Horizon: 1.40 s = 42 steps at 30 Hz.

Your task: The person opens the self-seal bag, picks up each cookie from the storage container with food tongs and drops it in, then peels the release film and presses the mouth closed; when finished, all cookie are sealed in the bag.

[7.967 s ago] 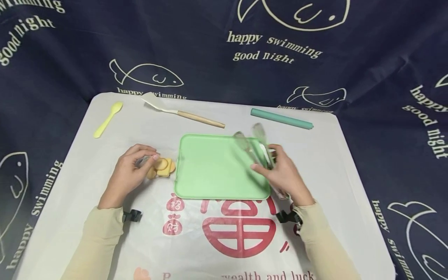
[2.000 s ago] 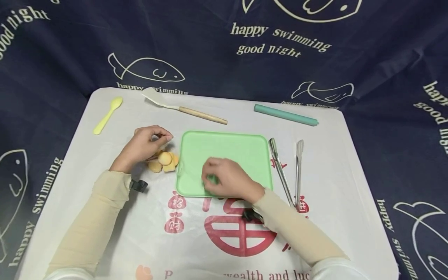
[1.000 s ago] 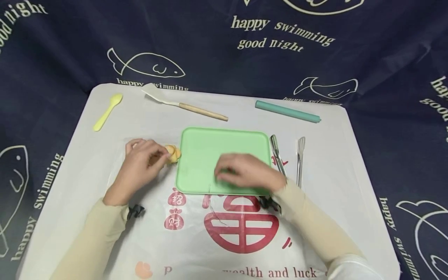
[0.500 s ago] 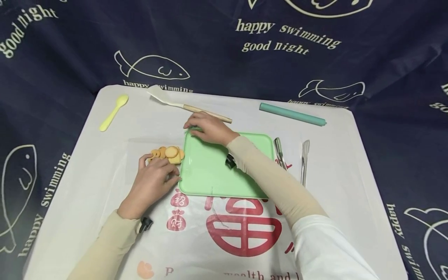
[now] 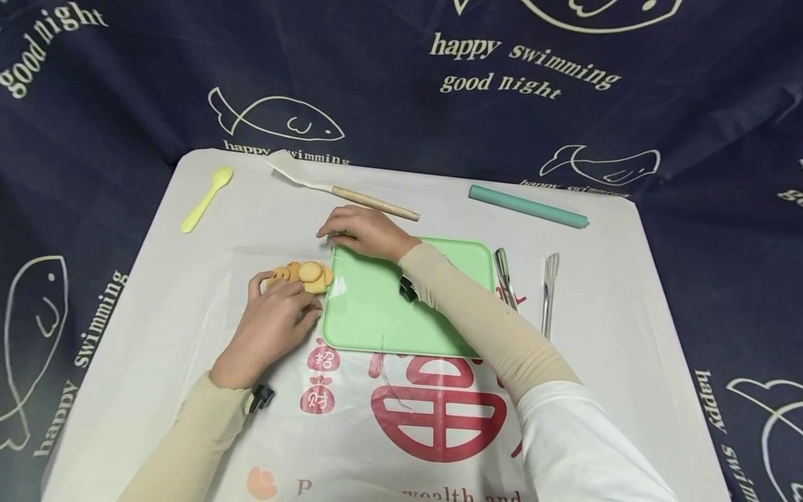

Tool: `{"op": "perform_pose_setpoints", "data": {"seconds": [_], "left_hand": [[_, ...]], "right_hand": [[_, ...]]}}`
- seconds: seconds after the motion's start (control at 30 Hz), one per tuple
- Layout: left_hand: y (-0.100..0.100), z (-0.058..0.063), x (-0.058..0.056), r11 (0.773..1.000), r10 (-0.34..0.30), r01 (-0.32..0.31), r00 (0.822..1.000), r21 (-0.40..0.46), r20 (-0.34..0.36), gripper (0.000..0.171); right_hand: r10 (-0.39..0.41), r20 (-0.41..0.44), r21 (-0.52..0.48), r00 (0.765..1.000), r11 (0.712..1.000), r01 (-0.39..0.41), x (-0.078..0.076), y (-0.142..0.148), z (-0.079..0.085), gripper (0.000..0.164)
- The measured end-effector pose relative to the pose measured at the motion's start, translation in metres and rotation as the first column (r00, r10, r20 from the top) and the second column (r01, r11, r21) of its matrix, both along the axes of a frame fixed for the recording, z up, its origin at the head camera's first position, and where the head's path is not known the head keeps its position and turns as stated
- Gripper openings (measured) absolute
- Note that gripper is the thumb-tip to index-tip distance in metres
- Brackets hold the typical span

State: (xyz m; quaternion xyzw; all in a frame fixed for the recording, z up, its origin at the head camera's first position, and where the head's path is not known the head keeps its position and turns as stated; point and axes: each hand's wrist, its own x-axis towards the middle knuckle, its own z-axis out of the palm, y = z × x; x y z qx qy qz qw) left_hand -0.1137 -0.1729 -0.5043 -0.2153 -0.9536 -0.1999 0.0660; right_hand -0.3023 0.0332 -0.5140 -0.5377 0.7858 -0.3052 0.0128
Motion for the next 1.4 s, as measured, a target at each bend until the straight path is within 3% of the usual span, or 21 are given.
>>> {"op": "perform_pose_setpoints", "data": {"seconds": [0.33,0.57,0.7,0.93,1.2,1.4], "left_hand": [[-0.002,-0.002,-0.001,1.000,-0.004,0.004,1.000,-0.013,0.001,0.009],[0.000,-0.003,-0.003,1.000,0.003,-0.003,0.999,-0.028,-0.034,0.012],[0.001,-0.003,-0.004,0.999,0.004,-0.007,0.999,-0.050,-0.049,0.015],[0.002,-0.006,-0.006,0.997,0.022,-0.030,0.994,-0.078,-0.111,0.017],[0.000,-0.011,-0.006,0.997,0.034,-0.046,0.979,-0.056,-0.203,0.009],[-0.005,-0.002,-0.004,0.998,0.057,-0.056,0.990,0.009,-0.129,0.006]], "right_hand": [[0.101,-0.079,-0.011,0.992,0.995,-0.102,0.009,-0.003,0.008,0.029],[0.096,-0.104,-0.017,0.990,0.995,-0.098,0.009,-0.007,0.010,0.017],[0.053,-0.053,-0.025,0.997,0.998,-0.055,0.009,-0.007,0.008,0.012],[-0.006,0.140,-0.046,0.990,0.999,0.013,0.016,-0.011,0.011,0.009],[-0.033,0.170,0.002,0.985,0.999,0.033,0.022,-0.017,0.017,0.005],[-0.024,0.275,-0.071,0.961,0.996,0.045,0.025,-0.013,0.015,0.005]]}}
